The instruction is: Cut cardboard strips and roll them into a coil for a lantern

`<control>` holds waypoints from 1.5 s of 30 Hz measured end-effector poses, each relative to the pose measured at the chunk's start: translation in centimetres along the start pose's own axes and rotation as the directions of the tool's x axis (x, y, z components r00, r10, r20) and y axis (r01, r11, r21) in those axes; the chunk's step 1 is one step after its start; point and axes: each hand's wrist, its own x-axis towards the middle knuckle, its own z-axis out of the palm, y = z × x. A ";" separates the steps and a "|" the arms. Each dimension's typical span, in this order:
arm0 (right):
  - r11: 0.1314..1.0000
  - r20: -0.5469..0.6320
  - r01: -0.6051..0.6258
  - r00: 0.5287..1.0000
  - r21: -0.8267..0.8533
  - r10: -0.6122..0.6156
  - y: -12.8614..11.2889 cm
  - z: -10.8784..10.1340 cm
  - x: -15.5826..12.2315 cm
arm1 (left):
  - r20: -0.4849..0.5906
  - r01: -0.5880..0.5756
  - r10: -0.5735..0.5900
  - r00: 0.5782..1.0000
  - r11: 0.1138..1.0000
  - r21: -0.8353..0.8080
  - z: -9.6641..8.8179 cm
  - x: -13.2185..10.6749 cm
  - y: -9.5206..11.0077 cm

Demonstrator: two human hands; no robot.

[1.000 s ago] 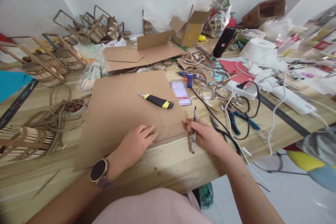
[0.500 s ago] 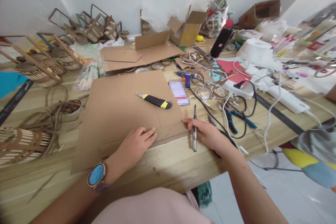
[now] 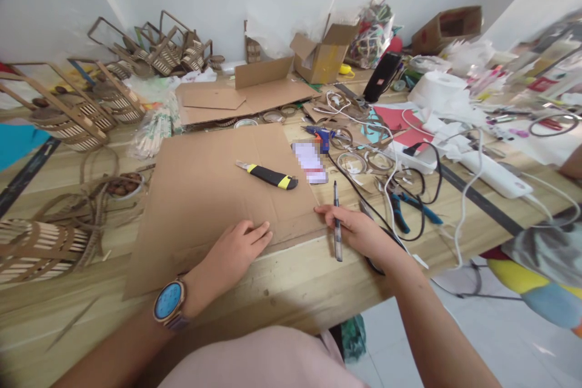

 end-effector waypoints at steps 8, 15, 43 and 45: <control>1.000 0.001 0.005 1.000 -0.029 -0.005 -0.2 0.0 -0.1 | 0.001 -0.029 0.029 1.000 0.997 -0.065 -0.1 0.1 -0.8; 0.990 0.003 0.061 0.998 -0.129 -0.061 -0.4 0.0 0.1 | -0.057 -0.123 0.117 0.991 0.984 -0.125 0.6 0.2 -2.1; 0.961 0.003 0.127 0.991 -0.246 -0.130 0.3 0.1 0.4 | 0.103 -0.365 0.380 0.919 0.920 -0.143 -2.2 2.1 -5.0; 0.959 -0.009 0.137 0.990 -0.247 -0.144 0.4 0.2 0.4 | 0.121 -0.370 0.385 0.915 0.920 -0.130 -2.3 2.1 -5.0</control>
